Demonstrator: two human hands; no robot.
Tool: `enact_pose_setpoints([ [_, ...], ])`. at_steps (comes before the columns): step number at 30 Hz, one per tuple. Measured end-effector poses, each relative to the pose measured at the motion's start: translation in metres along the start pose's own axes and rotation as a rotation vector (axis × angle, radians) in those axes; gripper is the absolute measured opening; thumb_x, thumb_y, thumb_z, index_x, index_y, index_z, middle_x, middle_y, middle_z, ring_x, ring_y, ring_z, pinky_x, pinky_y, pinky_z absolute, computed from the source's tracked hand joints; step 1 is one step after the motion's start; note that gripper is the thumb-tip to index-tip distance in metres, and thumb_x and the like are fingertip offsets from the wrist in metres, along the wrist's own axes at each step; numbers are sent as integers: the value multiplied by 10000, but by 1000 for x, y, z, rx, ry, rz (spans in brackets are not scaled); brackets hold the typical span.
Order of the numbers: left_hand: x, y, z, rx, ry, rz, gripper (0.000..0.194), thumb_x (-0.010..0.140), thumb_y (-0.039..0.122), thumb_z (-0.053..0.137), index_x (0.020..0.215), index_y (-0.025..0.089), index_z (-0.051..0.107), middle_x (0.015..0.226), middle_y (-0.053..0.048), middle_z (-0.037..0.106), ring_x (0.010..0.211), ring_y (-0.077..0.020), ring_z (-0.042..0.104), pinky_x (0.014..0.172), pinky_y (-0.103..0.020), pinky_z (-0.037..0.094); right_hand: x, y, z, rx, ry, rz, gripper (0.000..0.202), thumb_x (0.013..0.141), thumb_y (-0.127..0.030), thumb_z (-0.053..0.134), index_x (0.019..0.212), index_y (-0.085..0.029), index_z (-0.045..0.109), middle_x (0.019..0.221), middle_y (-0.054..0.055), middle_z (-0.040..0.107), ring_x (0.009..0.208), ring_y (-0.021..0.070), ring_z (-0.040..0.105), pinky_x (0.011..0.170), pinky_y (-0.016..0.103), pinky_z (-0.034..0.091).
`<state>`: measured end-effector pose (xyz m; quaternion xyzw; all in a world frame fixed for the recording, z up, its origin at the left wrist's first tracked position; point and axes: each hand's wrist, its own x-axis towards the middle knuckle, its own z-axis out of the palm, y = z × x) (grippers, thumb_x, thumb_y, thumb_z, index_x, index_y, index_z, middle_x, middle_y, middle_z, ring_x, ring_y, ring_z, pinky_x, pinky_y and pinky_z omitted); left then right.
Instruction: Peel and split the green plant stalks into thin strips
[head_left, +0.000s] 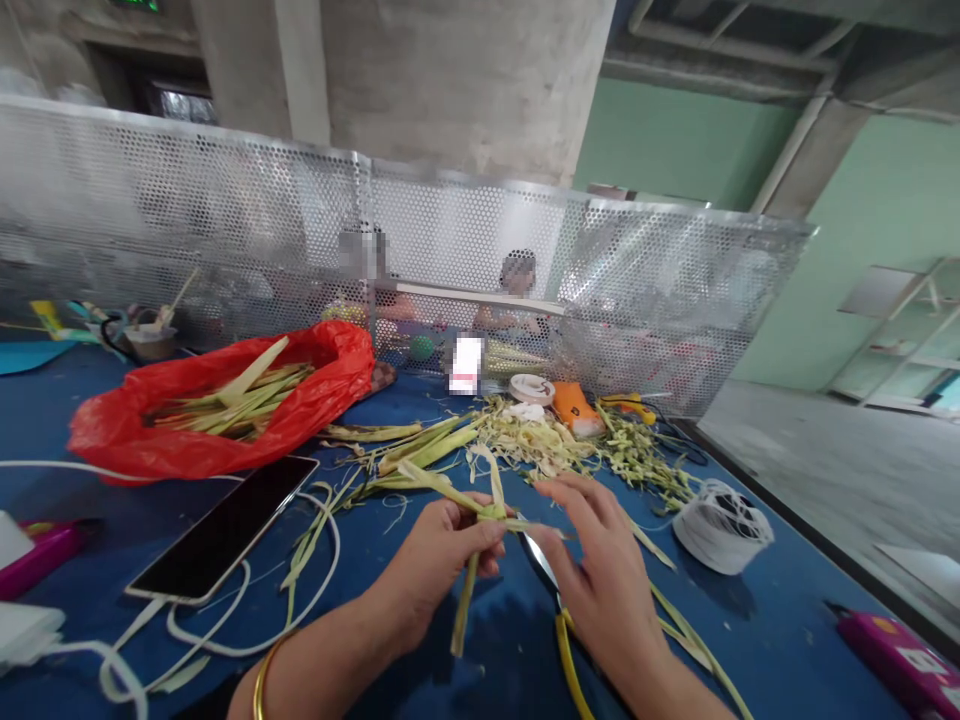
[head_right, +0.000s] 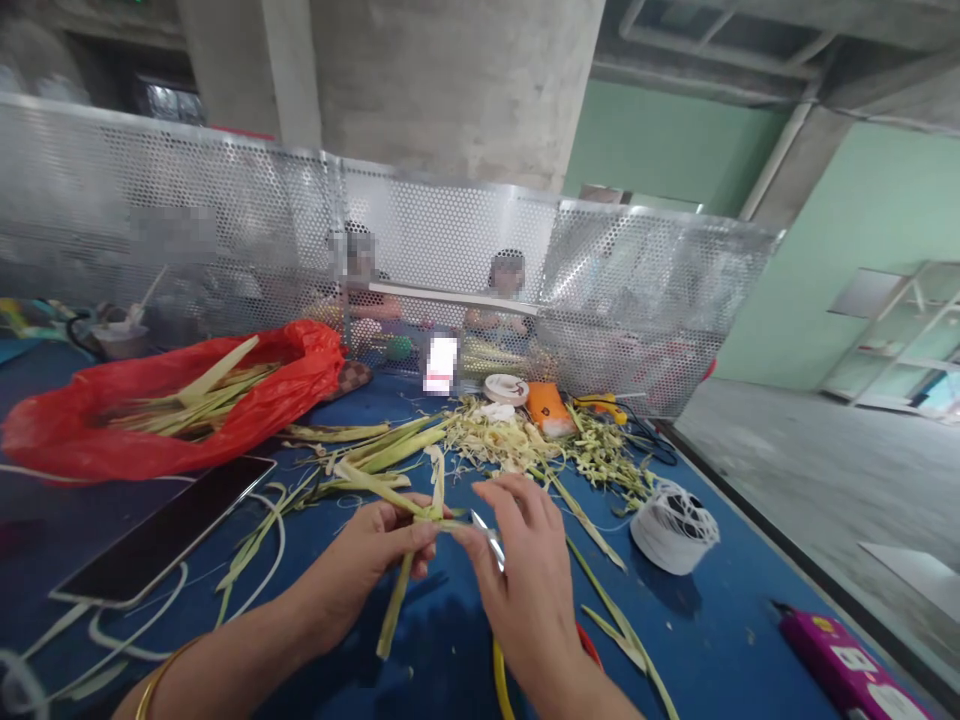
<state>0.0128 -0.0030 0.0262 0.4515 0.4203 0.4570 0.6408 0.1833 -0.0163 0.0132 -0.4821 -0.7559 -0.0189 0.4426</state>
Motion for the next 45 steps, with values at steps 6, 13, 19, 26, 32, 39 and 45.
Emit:
enact_pose_setpoints([
  [6, 2, -5, 2, 95, -3, 0, 342, 687, 419, 706, 842, 122, 640, 552, 61, 461, 470, -59, 286, 454, -205, 207, -2, -1, 13, 64, -329, 9, 279, 959, -255, 419, 713, -207, 541, 623, -31, 556, 626, 133, 539, 915, 358, 340],
  [13, 6, -11, -1, 275, 69, 103, 343, 746, 438, 644, 894, 129, 646, 617, 41, 484, 537, -86, 348, 498, -217, 262, -8, -16, 12, 14, -235, -130, 308, 933, -169, 395, 627, -197, 420, 622, -8, 493, 601, 130, 433, 748, 301, 346],
  [19, 9, -7, -6, 129, -8, 21, 379, 740, 481, 645, 877, 127, 632, 517, 84, 362, 471, -65, 250, 457, -207, 188, -2, -9, 8, 300, -299, 222, 357, 933, -371, 429, 657, -184, 556, 629, 1, 541, 646, 146, 484, 715, 298, 365],
  [26, 4, -4, 0, 90, -151, -147, 456, 712, 606, 615, 714, 150, 598, 524, 64, 417, 437, -56, 240, 445, -223, 158, 5, -2, 15, 1075, -291, 861, 399, 724, -529, 680, 651, -153, 569, 543, -42, 502, 440, 62, 365, 472, 219, 291],
  [32, -1, -7, 7, 323, -175, -109, 407, 704, 550, 642, 695, 143, 649, 464, 93, 291, 444, -64, 178, 460, -249, 132, 2, -8, 18, 1037, -134, 867, 375, 668, -470, 739, 597, -148, 561, 505, -38, 519, 440, 69, 432, 471, 216, 347],
  [39, -3, -5, 7, 314, -200, -132, 294, 676, 442, 654, 681, 148, 660, 455, 95, 287, 450, -72, 183, 475, -252, 133, 3, 8, 24, 890, -127, 813, 349, 717, -478, 675, 639, -154, 572, 528, -25, 525, 455, 101, 471, 475, 243, 388],
  [45, -5, -6, 5, 366, -224, -50, 240, 692, 373, 651, 615, 146, 645, 495, 65, 366, 505, -84, 266, 508, -241, 206, 10, 10, 5, 273, 140, 284, 314, 780, -347, 650, 1071, -228, 667, 1166, 97, 613, 1098, 249, 526, 930, 398, 395],
])
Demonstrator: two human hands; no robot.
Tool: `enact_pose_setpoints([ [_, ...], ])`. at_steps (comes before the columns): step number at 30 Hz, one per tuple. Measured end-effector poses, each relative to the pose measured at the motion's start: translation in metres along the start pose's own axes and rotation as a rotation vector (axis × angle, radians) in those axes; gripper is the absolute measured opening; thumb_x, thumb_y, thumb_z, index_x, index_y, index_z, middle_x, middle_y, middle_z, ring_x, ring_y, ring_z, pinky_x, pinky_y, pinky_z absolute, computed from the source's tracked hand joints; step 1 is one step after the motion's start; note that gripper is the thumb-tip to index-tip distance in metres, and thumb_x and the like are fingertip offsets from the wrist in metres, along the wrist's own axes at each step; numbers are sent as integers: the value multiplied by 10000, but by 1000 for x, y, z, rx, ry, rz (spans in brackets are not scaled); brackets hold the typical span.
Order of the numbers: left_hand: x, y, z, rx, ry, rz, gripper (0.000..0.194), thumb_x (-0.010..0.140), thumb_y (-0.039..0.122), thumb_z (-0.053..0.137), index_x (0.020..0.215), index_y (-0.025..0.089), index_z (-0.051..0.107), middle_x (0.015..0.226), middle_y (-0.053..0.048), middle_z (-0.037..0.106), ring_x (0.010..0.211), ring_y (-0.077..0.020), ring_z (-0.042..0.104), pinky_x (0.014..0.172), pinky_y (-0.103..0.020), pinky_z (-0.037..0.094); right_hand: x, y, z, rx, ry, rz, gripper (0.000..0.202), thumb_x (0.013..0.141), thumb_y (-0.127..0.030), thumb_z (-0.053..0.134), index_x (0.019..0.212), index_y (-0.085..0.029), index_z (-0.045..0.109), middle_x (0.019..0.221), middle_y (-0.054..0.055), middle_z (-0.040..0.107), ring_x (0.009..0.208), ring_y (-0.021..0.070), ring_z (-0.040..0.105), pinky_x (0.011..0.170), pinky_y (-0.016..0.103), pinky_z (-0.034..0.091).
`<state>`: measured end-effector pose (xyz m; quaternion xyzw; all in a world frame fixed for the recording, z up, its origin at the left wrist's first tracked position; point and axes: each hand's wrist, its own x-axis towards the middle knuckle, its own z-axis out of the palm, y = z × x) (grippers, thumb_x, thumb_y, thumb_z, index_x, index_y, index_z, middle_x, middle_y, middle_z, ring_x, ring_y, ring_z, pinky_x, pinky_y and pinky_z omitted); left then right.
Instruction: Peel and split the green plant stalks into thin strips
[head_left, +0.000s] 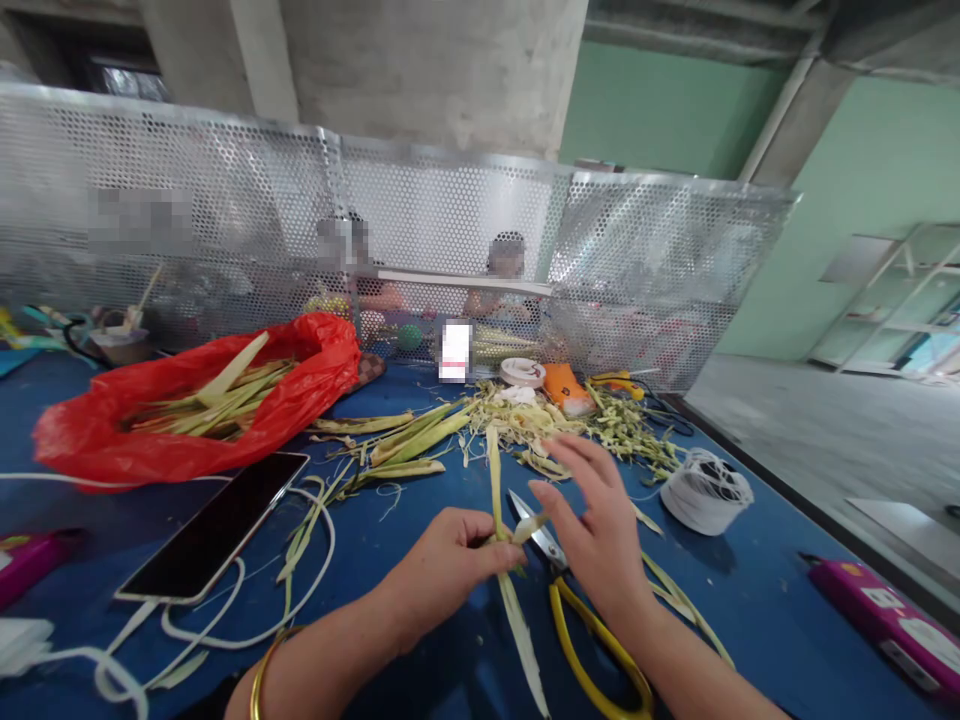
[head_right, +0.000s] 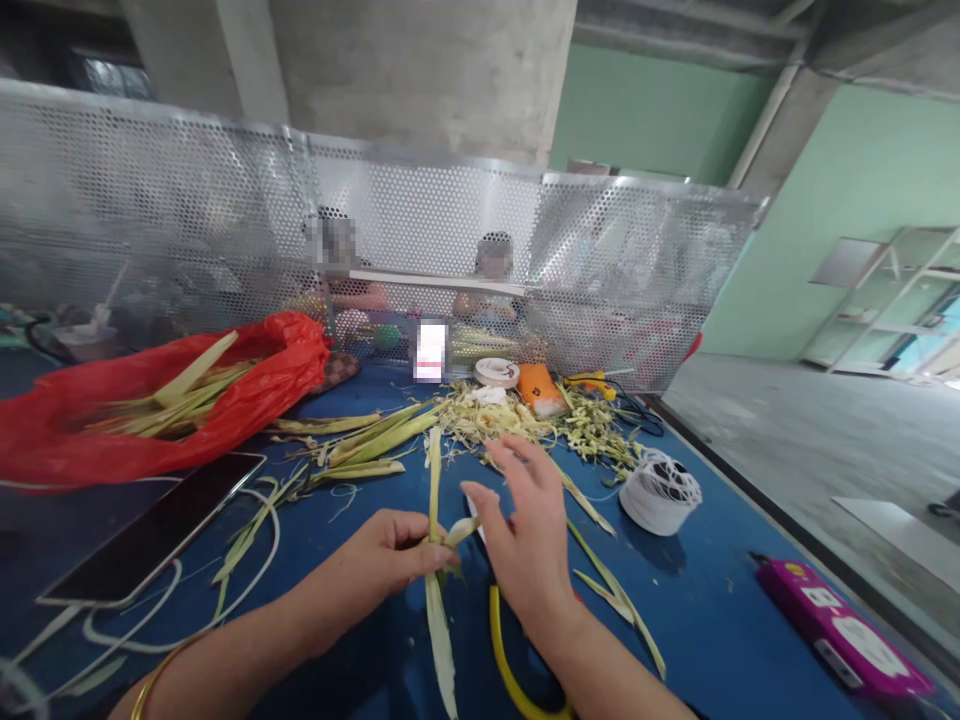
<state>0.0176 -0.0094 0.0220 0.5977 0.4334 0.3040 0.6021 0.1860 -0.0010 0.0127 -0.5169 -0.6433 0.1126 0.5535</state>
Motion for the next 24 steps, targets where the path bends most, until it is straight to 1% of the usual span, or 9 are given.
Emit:
enact_pose_setpoints([
  [2, 0, -2, 1, 54, -34, 60, 238, 689, 365, 652, 594, 147, 639, 524, 49, 411, 549, -99, 320, 535, -238, 244, -1, -6, 0, 9, -271, -39, 134, 818, -307, 610, 810, -229, 718, 919, 48, 684, 921, 209, 597, 934, 388, 379],
  [4, -1, -3, 3, 112, -74, 75, 243, 692, 377, 638, 608, 148, 633, 537, 45, 415, 565, -108, 335, 540, -239, 249, -4, -11, 2, 92, -446, 64, 226, 808, -290, 609, 606, -201, 657, 671, 5, 638, 709, 164, 589, 816, 333, 425],
  [5, -2, -4, 4, 140, -96, 69, 246, 703, 381, 624, 618, 150, 622, 543, 47, 402, 563, -107, 327, 536, -239, 242, -5, -12, 4, 140, -472, 135, 244, 792, -283, 619, 567, -191, 626, 620, -6, 609, 656, 152, 568, 746, 304, 434],
  [8, -4, -3, 7, 203, -150, 66, 246, 751, 362, 573, 610, 163, 543, 563, 57, 336, 556, -97, 279, 520, -240, 212, -9, -14, 6, 245, -404, 281, 194, 746, -270, 641, 579, -176, 612, 625, -6, 593, 626, 141, 535, 619, 257, 409],
  [11, -5, -3, 9, 227, -182, 83, 289, 768, 324, 566, 557, 183, 427, 563, 61, 283, 554, -93, 241, 512, -248, 189, -11, -15, 6, 272, -297, 323, 171, 733, -281, 636, 602, -171, 621, 637, -4, 594, 626, 138, 514, 614, 256, 395],
  [14, -5, -3, 10, 214, -201, 84, 323, 767, 320, 583, 540, 187, 395, 557, 62, 277, 552, -93, 235, 516, -257, 181, -11, -16, 6, 272, -210, 329, 188, 736, -294, 631, 597, -172, 600, 609, -14, 555, 633, 135, 488, 623, 257, 386],
  [18, -5, -4, 11, 109, -204, 60, 364, 756, 433, 609, 559, 181, 433, 546, 68, 276, 539, -90, 217, 506, -258, 158, -9, -18, 8, 313, -222, 313, 208, 747, -299, 629, 593, -171, 572, 601, -28, 506, 585, 110, 438, 566, 238, 373],
  [21, -5, -3, 12, -39, -197, -49, 432, 785, 588, 519, 686, 168, 544, 535, 59, 383, 492, -84, 249, 484, -244, 165, -8, -19, 8, 395, -282, 457, 221, 740, -364, 638, 638, -178, 578, 530, -57, 436, 459, 86, 368, 424, 219, 316],
  [24, -4, -5, 12, -67, -191, -94, 498, 796, 622, 486, 766, 146, 633, 518, 45, 444, 456, -73, 262, 469, -234, 165, -10, -19, 8, 419, -354, 527, 229, 742, -389, 637, 659, -186, 573, 480, -77, 396, 387, 73, 314, 363, 215, 266],
])
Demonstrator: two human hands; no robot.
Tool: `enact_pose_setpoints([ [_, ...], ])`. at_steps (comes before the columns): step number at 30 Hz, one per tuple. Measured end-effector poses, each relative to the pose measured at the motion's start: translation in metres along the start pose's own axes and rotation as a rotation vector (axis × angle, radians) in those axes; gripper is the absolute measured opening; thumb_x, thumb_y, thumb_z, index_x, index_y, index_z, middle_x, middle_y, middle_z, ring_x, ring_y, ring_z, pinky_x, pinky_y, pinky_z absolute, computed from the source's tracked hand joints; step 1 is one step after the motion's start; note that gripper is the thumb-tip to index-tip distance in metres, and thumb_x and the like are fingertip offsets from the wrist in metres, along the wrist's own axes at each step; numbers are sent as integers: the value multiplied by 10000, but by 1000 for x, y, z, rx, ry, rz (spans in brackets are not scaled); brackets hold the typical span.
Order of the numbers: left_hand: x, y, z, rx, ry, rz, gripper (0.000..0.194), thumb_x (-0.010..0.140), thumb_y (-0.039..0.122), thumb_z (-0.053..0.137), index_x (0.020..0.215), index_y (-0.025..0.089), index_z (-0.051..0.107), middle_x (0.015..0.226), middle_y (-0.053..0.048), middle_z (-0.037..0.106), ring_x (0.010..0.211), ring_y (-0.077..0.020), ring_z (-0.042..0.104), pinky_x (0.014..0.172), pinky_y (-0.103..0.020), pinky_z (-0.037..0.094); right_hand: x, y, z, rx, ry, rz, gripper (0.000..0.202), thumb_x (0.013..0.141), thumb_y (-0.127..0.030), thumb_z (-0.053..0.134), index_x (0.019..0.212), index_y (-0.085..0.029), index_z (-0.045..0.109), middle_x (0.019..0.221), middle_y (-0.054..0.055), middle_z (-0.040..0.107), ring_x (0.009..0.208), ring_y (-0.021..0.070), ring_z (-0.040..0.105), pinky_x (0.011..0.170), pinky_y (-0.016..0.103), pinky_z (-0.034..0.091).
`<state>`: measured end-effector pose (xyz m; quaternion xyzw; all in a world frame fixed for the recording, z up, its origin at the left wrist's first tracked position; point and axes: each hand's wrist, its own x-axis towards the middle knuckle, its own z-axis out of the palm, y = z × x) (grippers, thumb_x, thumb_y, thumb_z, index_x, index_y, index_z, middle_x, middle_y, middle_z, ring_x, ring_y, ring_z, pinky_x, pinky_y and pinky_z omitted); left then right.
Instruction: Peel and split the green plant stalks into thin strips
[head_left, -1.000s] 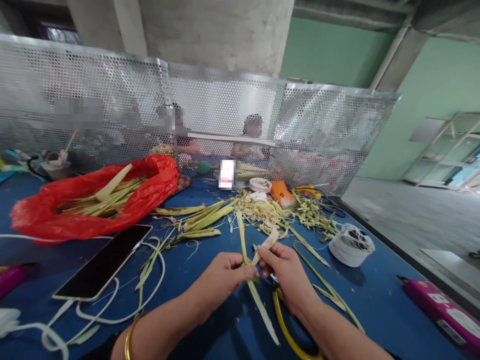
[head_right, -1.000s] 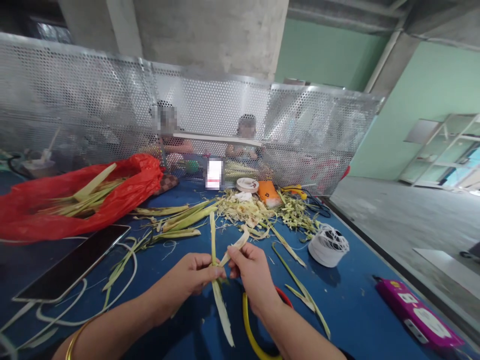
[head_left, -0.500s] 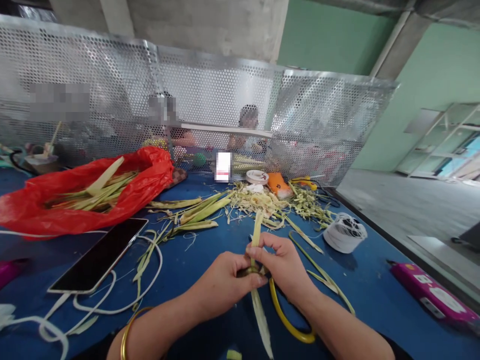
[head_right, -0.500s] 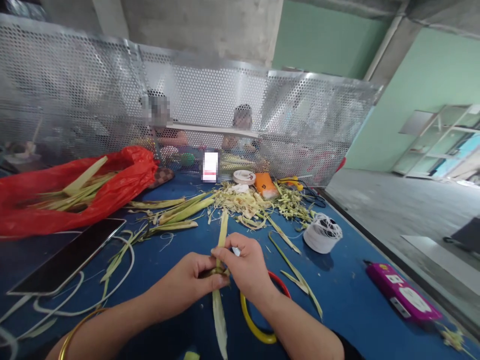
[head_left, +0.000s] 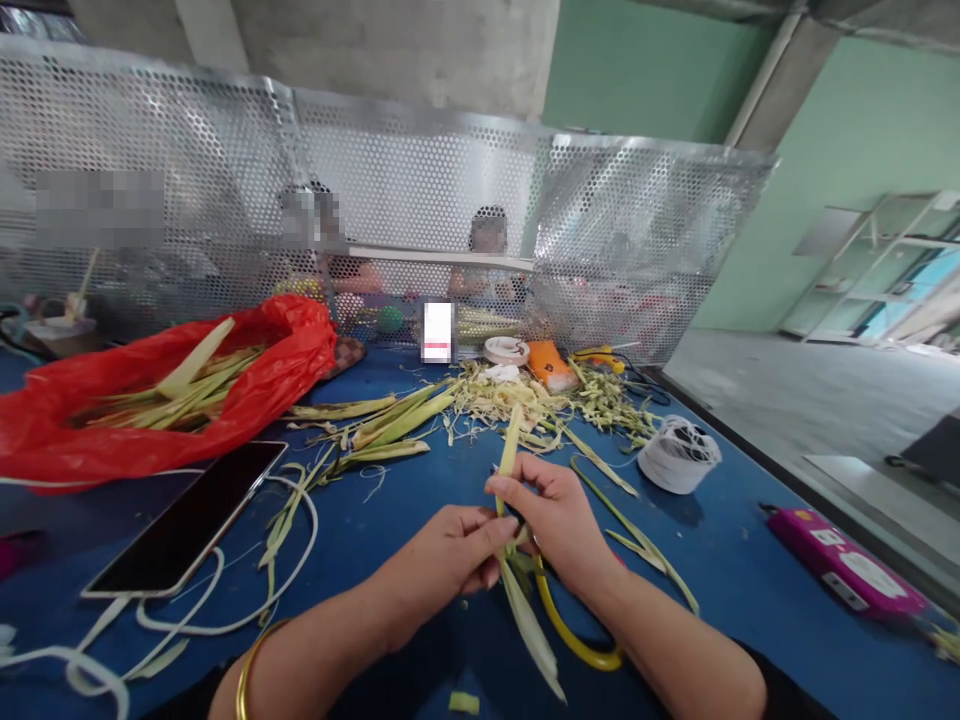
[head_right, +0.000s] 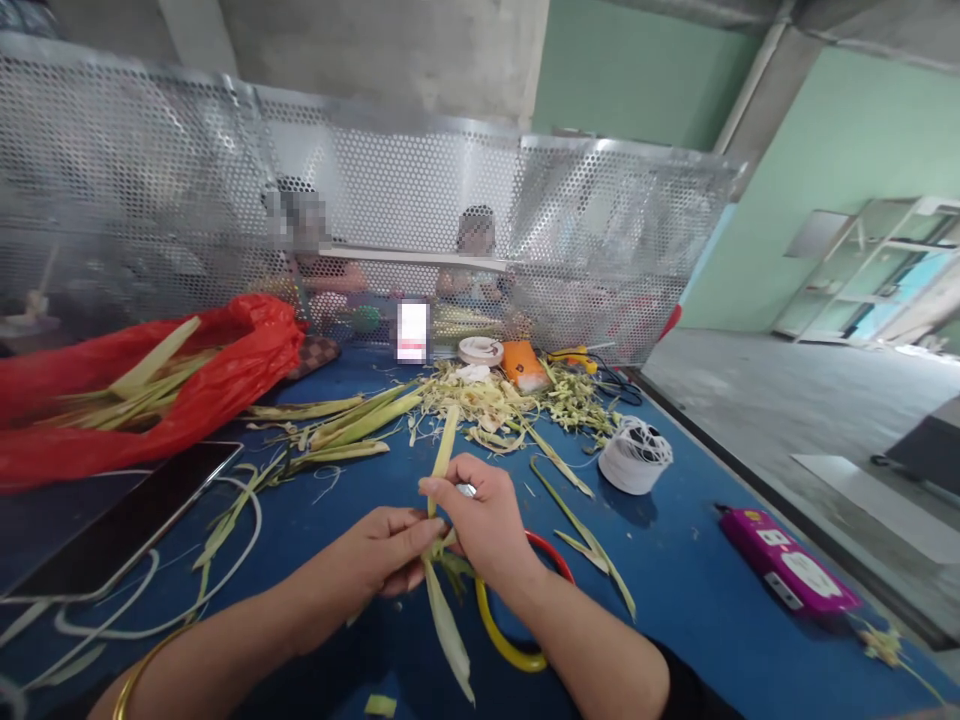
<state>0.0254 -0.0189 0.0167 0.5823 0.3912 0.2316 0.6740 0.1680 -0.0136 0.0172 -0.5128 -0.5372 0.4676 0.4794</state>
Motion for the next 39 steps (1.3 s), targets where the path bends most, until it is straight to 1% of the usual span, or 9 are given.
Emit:
enact_pose_setpoints([
  [7, 0, -3, -1, 15, -49, 1, 429, 765, 541, 593, 744, 124, 690, 472, 57, 436, 435, -59, 297, 457, -212, 207, 3, 9, 2, -167, 69, -199, 201, 775, -286, 607, 604, -181, 591, 630, -14, 555, 590, 122, 507, 542, 229, 410],
  [10, 0, 1, -1, -70, 46, -62, 468, 741, 585, 598, 770, 126, 688, 502, 33, 515, 449, -73, 393, 474, -204, 296, 8, 6, -7, -219, 102, -266, 141, 812, -300, 584, 778, -190, 665, 784, 16, 641, 758, 170, 587, 700, 274, 462],
  [13, 0, 8, -7, -254, 167, -14, 445, 753, 545, 624, 877, 124, 702, 608, -5, 612, 539, -94, 499, 565, -211, 396, 2, -5, -18, -326, 311, -533, 157, 861, -268, 546, 972, -206, 638, 1018, 59, 640, 975, 202, 567, 856, 325, 425],
  [15, 1, 12, -14, -353, 245, 58, 398, 737, 453, 692, 972, 132, 705, 710, -30, 672, 650, -112, 569, 678, -221, 441, -8, -12, -22, -435, 351, -707, 122, 889, -236, 516, 823, -199, 611, 858, 46, 628, 851, 185, 569, 782, 311, 416],
  [17, 1, 13, -19, -415, 315, 115, 411, 714, 377, 739, 1045, 138, 695, 811, -57, 710, 771, -137, 613, 777, -240, 452, -18, -14, -18, -585, 250, -796, 207, 889, -210, 520, 686, -198, 552, 705, 15, 585, 690, 159, 531, 696, 298, 381],
  [21, 1, 12, -19, -440, 358, 198, 429, 686, 336, 774, 1060, 141, 695, 860, -68, 732, 848, -164, 637, 837, -264, 453, -23, -1, 0, -660, 16, -548, 162, 863, -290, 584, 732, -196, 566, 725, 14, 585, 665, 153, 527, 625, 266, 367],
  [27, 2, 10, -13, -445, 390, 199, 423, 578, 290, 842, 966, 166, 730, 805, -38, 737, 857, -169, 642, 815, -248, 467, -15, 17, 14, -474, -55, -371, 246, 886, -265, 490, 650, -200, 470, 652, -13, 528, 620, 128, 472, 584, 230, 358],
  [34, 1, 13, -12, -436, 516, 241, 193, 584, 247, 819, 734, 148, 747, 896, -55, 732, 797, -150, 640, 773, -225, 480, -25, 16, 10, -489, -110, -473, 215, 892, -217, 424, 678, -206, 411, 666, -14, 489, 625, 127, 445, 578, 240, 340],
  [39, 0, 13, -7, -492, 531, 213, 266, 604, 254, 804, 835, 145, 728, 666, -29, 700, 667, -138, 626, 700, -231, 485, -31, 14, 14, -588, -102, -652, 177, 871, -145, 412, 708, -210, 385, 684, -8, 497, 644, 136, 470, 597, 245, 355],
])
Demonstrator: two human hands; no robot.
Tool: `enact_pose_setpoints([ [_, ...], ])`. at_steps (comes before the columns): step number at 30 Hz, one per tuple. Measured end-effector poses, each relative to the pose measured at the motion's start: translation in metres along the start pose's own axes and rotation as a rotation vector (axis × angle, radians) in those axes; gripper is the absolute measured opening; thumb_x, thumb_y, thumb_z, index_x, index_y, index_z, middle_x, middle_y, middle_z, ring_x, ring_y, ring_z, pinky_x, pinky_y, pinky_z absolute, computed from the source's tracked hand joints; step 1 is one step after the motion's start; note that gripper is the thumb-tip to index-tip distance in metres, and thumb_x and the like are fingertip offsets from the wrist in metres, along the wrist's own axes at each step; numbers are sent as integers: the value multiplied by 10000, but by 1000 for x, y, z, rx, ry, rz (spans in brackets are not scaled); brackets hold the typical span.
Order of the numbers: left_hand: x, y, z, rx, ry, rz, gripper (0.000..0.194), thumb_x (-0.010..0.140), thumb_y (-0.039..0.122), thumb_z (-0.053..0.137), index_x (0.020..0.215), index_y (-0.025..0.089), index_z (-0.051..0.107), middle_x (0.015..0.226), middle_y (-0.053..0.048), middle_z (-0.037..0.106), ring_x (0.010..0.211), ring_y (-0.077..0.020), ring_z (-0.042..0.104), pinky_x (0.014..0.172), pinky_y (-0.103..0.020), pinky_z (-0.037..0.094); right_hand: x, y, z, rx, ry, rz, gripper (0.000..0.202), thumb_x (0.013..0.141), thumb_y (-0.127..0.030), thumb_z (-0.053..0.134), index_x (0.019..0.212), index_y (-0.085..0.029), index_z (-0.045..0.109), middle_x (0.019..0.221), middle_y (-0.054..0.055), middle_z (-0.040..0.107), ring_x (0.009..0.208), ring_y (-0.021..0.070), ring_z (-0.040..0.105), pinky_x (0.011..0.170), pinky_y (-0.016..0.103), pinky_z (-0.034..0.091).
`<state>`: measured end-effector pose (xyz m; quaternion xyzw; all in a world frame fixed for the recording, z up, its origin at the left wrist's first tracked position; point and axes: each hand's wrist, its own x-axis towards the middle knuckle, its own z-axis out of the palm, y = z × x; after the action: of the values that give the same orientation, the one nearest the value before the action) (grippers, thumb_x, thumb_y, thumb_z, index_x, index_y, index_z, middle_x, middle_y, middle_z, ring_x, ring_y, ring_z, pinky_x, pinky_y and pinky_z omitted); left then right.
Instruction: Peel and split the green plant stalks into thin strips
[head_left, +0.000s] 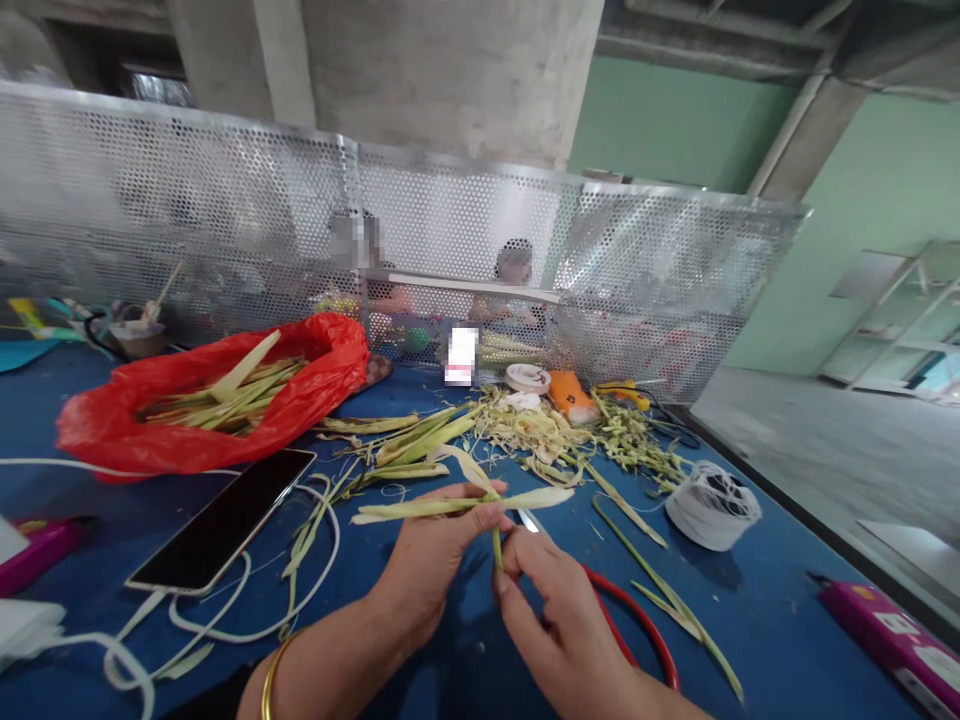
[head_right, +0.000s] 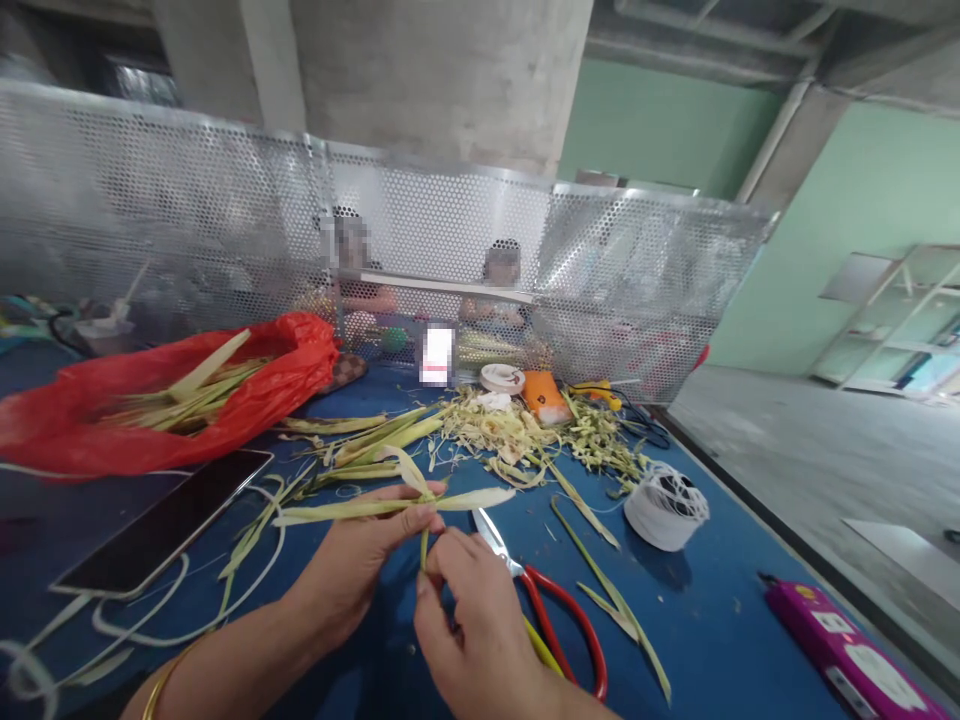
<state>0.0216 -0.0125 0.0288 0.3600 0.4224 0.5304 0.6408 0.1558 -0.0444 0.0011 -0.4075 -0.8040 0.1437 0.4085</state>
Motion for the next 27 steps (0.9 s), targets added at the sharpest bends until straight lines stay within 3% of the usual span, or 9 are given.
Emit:
enact_pose_setpoints([
  [3, 2, -1, -2, 12, 9, 7, 276, 605, 265, 804, 833, 138, 715, 634, -12, 672, 647, -122, 604, 679, -216, 473, 1, -2, 5, -76, 8, -57, 173, 867, -121, 407, 722, -213, 390, 701, 6, 526, 645, 148, 486, 592, 255, 362],
  [6, 6, 0, -6, 32, -55, 10, 332, 620, 306, 798, 892, 140, 707, 622, 2, 650, 634, -114, 588, 670, -217, 470, 3, 0, 3, -170, 2, -97, 173, 896, -128, 413, 745, -212, 430, 709, 8, 556, 625, 152, 502, 593, 266, 365],
  [10, 9, 6, -10, 85, -122, -17, 399, 628, 397, 784, 917, 134, 702, 646, 7, 627, 594, -119, 586, 649, -245, 481, 9, 10, -11, -314, 214, -108, 61, 916, -230, 484, 873, -208, 522, 860, 53, 601, 794, 202, 556, 700, 308, 398],
  [12, 8, 9, -10, 121, -128, -20, 413, 636, 437, 772, 907, 133, 703, 643, 13, 606, 583, -120, 590, 666, -258, 490, 14, 18, -18, -379, 265, -85, 132, 896, -281, 540, 1005, -206, 544, 981, 82, 609, 915, 235, 558, 767, 335, 402],
  [14, 7, 10, -10, 133, -137, -41, 420, 662, 477, 742, 899, 132, 702, 641, 13, 595, 578, -115, 584, 681, -263, 496, 18, 24, -19, -368, 189, -59, 128, 899, -286, 544, 1008, -219, 553, 952, 59, 631, 899, 223, 572, 787, 334, 395],
  [17, 6, 9, -9, 111, -170, -89, 433, 709, 528, 677, 891, 135, 691, 682, -9, 618, 575, -109, 577, 649, -251, 494, 19, 27, -16, -275, 65, 0, 126, 934, -227, 475, 819, -219, 526, 739, -6, 620, 715, 166, 570, 750, 302, 378],
  [22, 10, -3, -8, 248, -211, -13, 345, 662, 363, 740, 903, 133, 652, 629, 15, 607, 484, -85, 536, 495, -196, 443, 14, 22, -9, -248, 23, 44, 240, 943, -201, 425, 704, -211, 455, 653, -11, 566, 626, 152, 504, 667, 277, 329],
  [27, 13, -11, -9, 276, -157, 20, 308, 692, 346, 687, 901, 130, 626, 575, 40, 570, 439, -80, 503, 389, -176, 395, 10, 14, -11, -248, -37, 41, 264, 945, -181, 399, 685, -208, 437, 646, -3, 547, 631, 155, 487, 650, 271, 305],
])
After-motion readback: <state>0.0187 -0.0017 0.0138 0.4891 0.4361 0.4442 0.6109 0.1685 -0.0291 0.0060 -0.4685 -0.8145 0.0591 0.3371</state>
